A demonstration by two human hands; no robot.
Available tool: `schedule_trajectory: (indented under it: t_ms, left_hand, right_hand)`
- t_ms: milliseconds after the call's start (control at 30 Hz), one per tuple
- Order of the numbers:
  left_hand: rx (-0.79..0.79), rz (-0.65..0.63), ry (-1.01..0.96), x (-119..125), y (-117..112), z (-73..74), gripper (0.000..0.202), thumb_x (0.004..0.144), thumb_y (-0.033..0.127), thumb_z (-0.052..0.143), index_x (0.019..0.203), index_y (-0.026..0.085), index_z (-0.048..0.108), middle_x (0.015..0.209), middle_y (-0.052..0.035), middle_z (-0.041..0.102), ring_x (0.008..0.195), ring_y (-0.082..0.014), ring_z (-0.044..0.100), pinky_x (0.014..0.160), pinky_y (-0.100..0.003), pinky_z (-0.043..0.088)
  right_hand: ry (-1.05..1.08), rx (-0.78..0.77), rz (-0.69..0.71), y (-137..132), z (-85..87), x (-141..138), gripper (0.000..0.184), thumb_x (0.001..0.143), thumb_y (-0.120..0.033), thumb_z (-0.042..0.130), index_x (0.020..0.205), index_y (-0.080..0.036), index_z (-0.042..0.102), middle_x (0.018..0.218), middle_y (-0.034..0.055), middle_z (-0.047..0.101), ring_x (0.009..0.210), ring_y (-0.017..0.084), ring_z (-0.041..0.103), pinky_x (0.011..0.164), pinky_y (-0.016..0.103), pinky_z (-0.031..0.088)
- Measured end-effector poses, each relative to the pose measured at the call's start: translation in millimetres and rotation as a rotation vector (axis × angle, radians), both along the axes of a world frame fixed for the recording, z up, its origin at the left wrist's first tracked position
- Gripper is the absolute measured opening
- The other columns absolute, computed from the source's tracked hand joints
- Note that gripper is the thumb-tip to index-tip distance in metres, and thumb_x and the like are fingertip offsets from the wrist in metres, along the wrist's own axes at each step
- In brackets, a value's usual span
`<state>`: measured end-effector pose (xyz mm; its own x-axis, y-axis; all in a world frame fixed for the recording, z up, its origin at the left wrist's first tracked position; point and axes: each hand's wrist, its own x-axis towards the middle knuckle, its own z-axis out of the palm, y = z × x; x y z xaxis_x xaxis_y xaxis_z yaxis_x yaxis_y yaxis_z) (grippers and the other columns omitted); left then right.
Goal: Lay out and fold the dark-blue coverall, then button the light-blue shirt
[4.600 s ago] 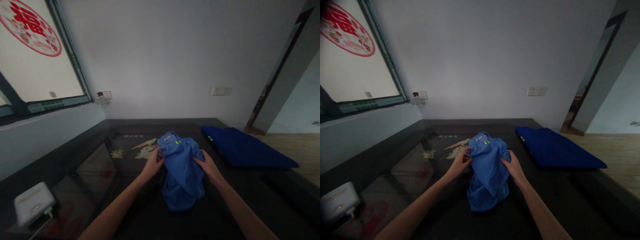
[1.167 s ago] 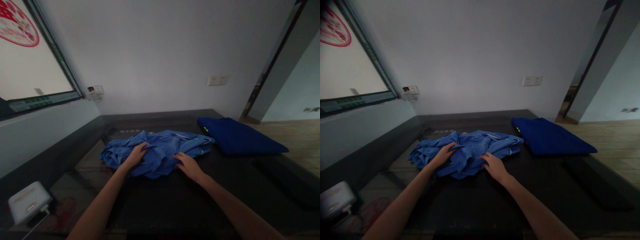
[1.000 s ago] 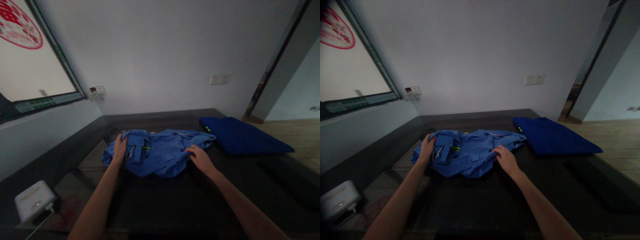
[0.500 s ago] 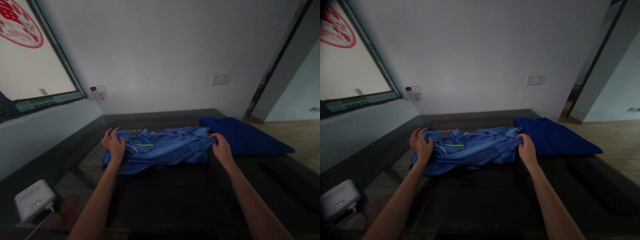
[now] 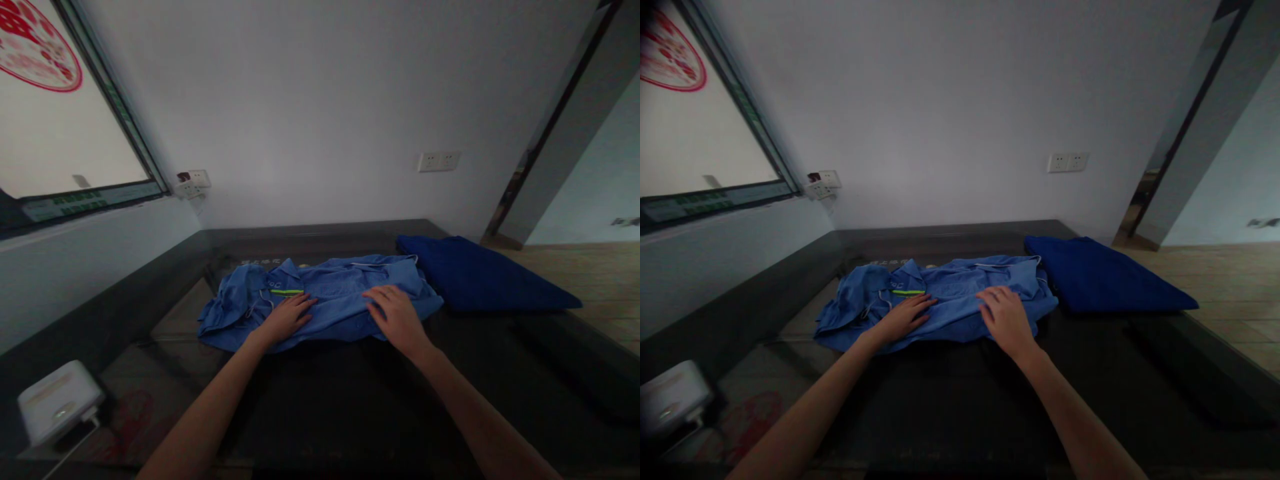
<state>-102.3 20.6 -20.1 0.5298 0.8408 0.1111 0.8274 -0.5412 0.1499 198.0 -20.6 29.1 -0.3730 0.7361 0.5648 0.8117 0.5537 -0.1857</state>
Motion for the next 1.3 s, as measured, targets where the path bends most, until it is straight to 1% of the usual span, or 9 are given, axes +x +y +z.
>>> schedule_trajectory:
  t_ms: [67, 167, 300, 467, 633, 833, 1100, 1200, 1300]
  left_hand:
    - [-0.014, 0.045, 0.007, 0.4, 2.1, -1.4, 0.046, 0.095, 0.042, 0.036, 0.138, 0.028, 0.041, 0.146, -0.0070, 0.039, 0.135, -0.0229, 0.035, 0.109, -0.043, 0.030]
    - [-0.020, 0.123, 0.015, 3.3, 5.0, -2.7, 0.044, 0.096, 0.040, 0.030, 0.137, 0.029, 0.042, 0.146, -0.0054, 0.040, 0.135, -0.0219, 0.034, 0.109, -0.043, 0.029]
    - [-0.018, 0.211, 0.050, 3.9, 10.4, -5.3, 0.045, 0.097, 0.037, 0.026, 0.139, 0.031, 0.039, 0.148, -0.0038, 0.036, 0.136, -0.0246, 0.032, 0.109, -0.051, 0.027]
    - [-0.042, 0.293, 0.099, -0.5, 30.2, -5.9, 0.047, 0.096, 0.036, 0.026, 0.142, 0.030, 0.034, 0.150, -0.0047, 0.032, 0.137, -0.0282, 0.029, 0.106, -0.057, 0.027]
    - [-0.057, 0.362, 0.123, 0.0, 60.9, -4.1, 0.047, 0.096, 0.035, 0.027, 0.141, 0.028, 0.037, 0.149, -0.0074, 0.034, 0.137, -0.0304, 0.029, 0.104, -0.061, 0.028]
    - [0.012, 0.367, 0.088, 0.4, 76.4, -4.7, 0.045, 0.096, 0.034, 0.028, 0.137, 0.024, 0.041, 0.146, -0.0106, 0.039, 0.135, -0.0306, 0.032, 0.104, -0.061, 0.028]
    - [0.132, 0.226, 0.017, -4.5, 43.0, -12.7, 0.044, 0.093, 0.031, 0.038, 0.137, 0.026, 0.040, 0.145, -0.0109, 0.040, 0.133, -0.0282, 0.035, 0.106, -0.059, 0.024]
    - [0.112, 0.181, -0.069, -6.8, 15.5, -4.0, 0.053, 0.090, 0.027, 0.044, 0.141, 0.028, 0.033, 0.147, -0.0106, 0.035, 0.135, -0.0280, 0.032, 0.108, -0.059, 0.024]
    - [0.120, 0.119, -0.130, -10.1, -16.9, 8.3, 0.048, 0.090, 0.026, 0.044, 0.138, 0.027, 0.040, 0.147, -0.0088, 0.036, 0.135, -0.0271, 0.032, 0.111, -0.057, 0.021]
  right_hand:
    - [-0.109, -0.109, 0.148, -6.4, -8.5, -19.2, 0.028, 0.089, -0.028, 0.050, 0.115, -0.022, 0.061, 0.112, 0.0087, 0.063, 0.106, 0.025, 0.052, 0.092, 0.043, 0.040]
    - [-0.260, -0.199, 0.256, -14.1, -19.5, -36.4, 0.038, 0.083, -0.033, 0.062, 0.119, -0.020, 0.059, 0.113, 0.0108, 0.061, 0.107, 0.026, 0.052, 0.095, 0.043, 0.038]
    - [-0.339, -0.245, 0.292, -20.2, -21.4, -40.2, 0.026, 0.088, -0.017, 0.053, 0.111, -0.021, 0.063, 0.108, 0.0092, 0.061, 0.100, 0.022, 0.055, 0.086, 0.035, 0.042]
    - [-0.368, -0.344, 0.361, -27.7, -13.1, -36.6, 0.032, 0.088, -0.010, 0.043, 0.110, -0.022, 0.064, 0.099, 0.0060, 0.065, 0.088, 0.017, 0.060, 0.075, 0.028, 0.043]
    - [-0.413, -0.359, 0.385, -41.9, -10.1, -22.0, 0.035, 0.086, -0.007, 0.043, 0.109, -0.023, 0.063, 0.094, 0.0045, 0.068, 0.087, 0.019, 0.062, 0.073, 0.029, 0.044]
    - [-0.318, -0.341, 0.301, -85.6, -0.7, 6.3, 0.044, 0.080, 0.001, 0.041, 0.108, -0.022, 0.065, 0.093, 0.0053, 0.069, 0.084, 0.018, 0.064, 0.074, 0.028, 0.048]
    - [-0.232, -0.384, 0.334, -139.2, -15.0, 26.5, 0.049, 0.072, 0.001, 0.052, 0.110, -0.027, 0.065, 0.096, 0.0034, 0.070, 0.088, 0.020, 0.066, 0.077, 0.029, 0.054]
    - [-0.169, -0.365, 0.333, -142.9, -12.5, 36.7, 0.044, 0.075, -0.008, 0.059, 0.113, -0.028, 0.064, 0.099, 0.0034, 0.070, 0.090, 0.020, 0.066, 0.080, 0.029, 0.054]
    - [-0.037, -0.342, 0.274, -134.3, -1.8, 50.5, 0.030, 0.083, -0.020, 0.057, 0.111, -0.030, 0.064, 0.100, 0.0021, 0.069, 0.089, 0.017, 0.065, 0.079, 0.026, 0.053]
